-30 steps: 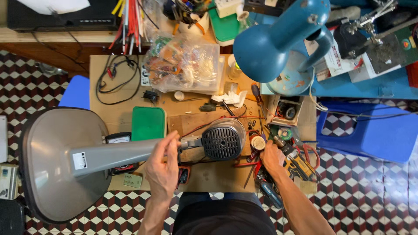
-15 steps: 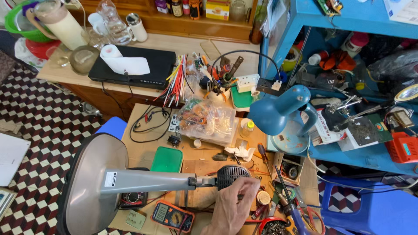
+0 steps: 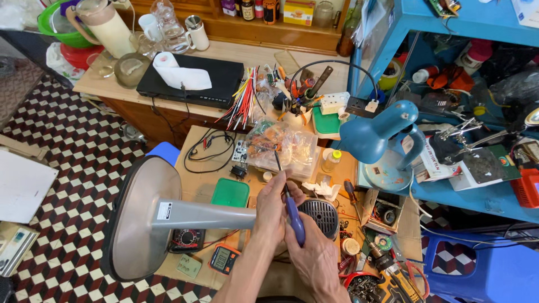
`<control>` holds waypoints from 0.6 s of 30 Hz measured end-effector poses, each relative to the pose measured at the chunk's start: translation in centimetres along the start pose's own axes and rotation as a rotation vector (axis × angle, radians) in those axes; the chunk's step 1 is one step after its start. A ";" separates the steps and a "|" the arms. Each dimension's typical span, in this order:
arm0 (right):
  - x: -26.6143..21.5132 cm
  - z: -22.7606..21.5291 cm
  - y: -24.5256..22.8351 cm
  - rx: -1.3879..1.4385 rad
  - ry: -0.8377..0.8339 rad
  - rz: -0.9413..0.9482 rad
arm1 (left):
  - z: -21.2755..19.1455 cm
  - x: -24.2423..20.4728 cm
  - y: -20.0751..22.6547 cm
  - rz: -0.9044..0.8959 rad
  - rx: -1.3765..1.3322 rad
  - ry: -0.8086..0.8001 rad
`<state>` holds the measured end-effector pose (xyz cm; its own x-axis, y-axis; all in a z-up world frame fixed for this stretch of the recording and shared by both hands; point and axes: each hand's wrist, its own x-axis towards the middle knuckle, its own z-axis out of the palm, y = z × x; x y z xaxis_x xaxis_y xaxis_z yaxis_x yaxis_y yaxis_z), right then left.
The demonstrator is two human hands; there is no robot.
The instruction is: The person disassembles a pedestal fan by removing the rear grille and motor housing using a screwdriver and a power drill. They then reassemble the fan and test it by pressing the control buttons on the base.
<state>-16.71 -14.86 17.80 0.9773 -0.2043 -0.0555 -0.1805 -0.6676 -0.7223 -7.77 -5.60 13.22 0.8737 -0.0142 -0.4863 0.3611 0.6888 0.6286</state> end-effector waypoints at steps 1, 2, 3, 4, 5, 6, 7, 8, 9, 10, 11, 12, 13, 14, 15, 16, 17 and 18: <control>0.4 0.4 -0.4 -0.092 0.013 -0.027 | -0.5 1.8 0.0 -0.010 -0.002 0.010; 1.0 0.9 -0.5 -0.124 0.023 -0.085 | -0.9 3.6 -0.3 -0.021 -0.003 0.014; 1.6 1.3 -0.5 -0.155 0.032 -0.144 | -1.7 5.4 -0.6 -0.078 -0.077 0.015; 2.2 1.7 -0.4 -0.187 0.047 -0.199 | -2.4 7.2 -1.0 -0.136 -0.147 0.011; 2.6 2.0 -0.3 -0.160 0.070 -0.242 | -3.3 8.9 -1.6 -0.195 -0.217 0.007; 3.2 2.3 -0.2 -0.136 0.095 -0.286 | -4.2 10.4 -2.2 -0.196 -0.214 0.022; 3.8 2.3 -0.2 -0.112 0.119 -0.331 | -5.0 12.0 -2.9 -0.196 -0.211 0.037; 3.8 2.5 -0.4 -0.128 0.104 -0.324 | -6.1 13.3 -3.2 -0.196 -0.208 0.061; 3.7 2.6 -0.6 -0.145 0.089 -0.317 | -6.9 14.5 -3.3 -0.189 -0.240 0.052; 3.5 2.6 -0.9 -0.161 0.076 -0.308 | -7.5 15.6 -3.1 -0.183 -0.269 0.042; 2.4 2.7 -1.3 -0.127 0.053 -0.319 | -7.8 16.6 -2.3 -0.177 -0.298 0.032; 1.0 2.6 -1.7 -0.097 0.027 -0.331 | -8.1 17.8 -0.4 -0.050 -0.312 0.105; -0.2 2.3 -2.0 -0.066 0.002 -0.343 | -8.6 18.3 2.1 0.077 -0.323 0.177; -0.8 1.6 -2.1 0.004 -0.028 -0.346 | -8.4 18.5 4.7 0.191 -0.271 0.217; -1.2 0.7 -2.1 0.074 -0.058 -0.348 | -8.1 17.9 6.4 0.209 0.004 0.168; -1.7 0.5 -2.4 0.159 -0.091 -0.344 | -8.4 16.4 8.2 0.233 0.351 0.115; -0.6 -0.5 -1.9 0.197 -0.148 -0.146 | -8.6 14.2 9.5 0.260 0.649 0.056; 1.5 -2.1 -1.0 0.226 -0.200 0.051 | -8.2 12.0 10.2 0.301 0.869 -0.016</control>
<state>-15.28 -16.00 19.92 0.9740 -0.0739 -0.2142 -0.2231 -0.4791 -0.8490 3.69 7.18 8.83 0.9727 0.0630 -0.2234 0.2297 -0.1216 0.9656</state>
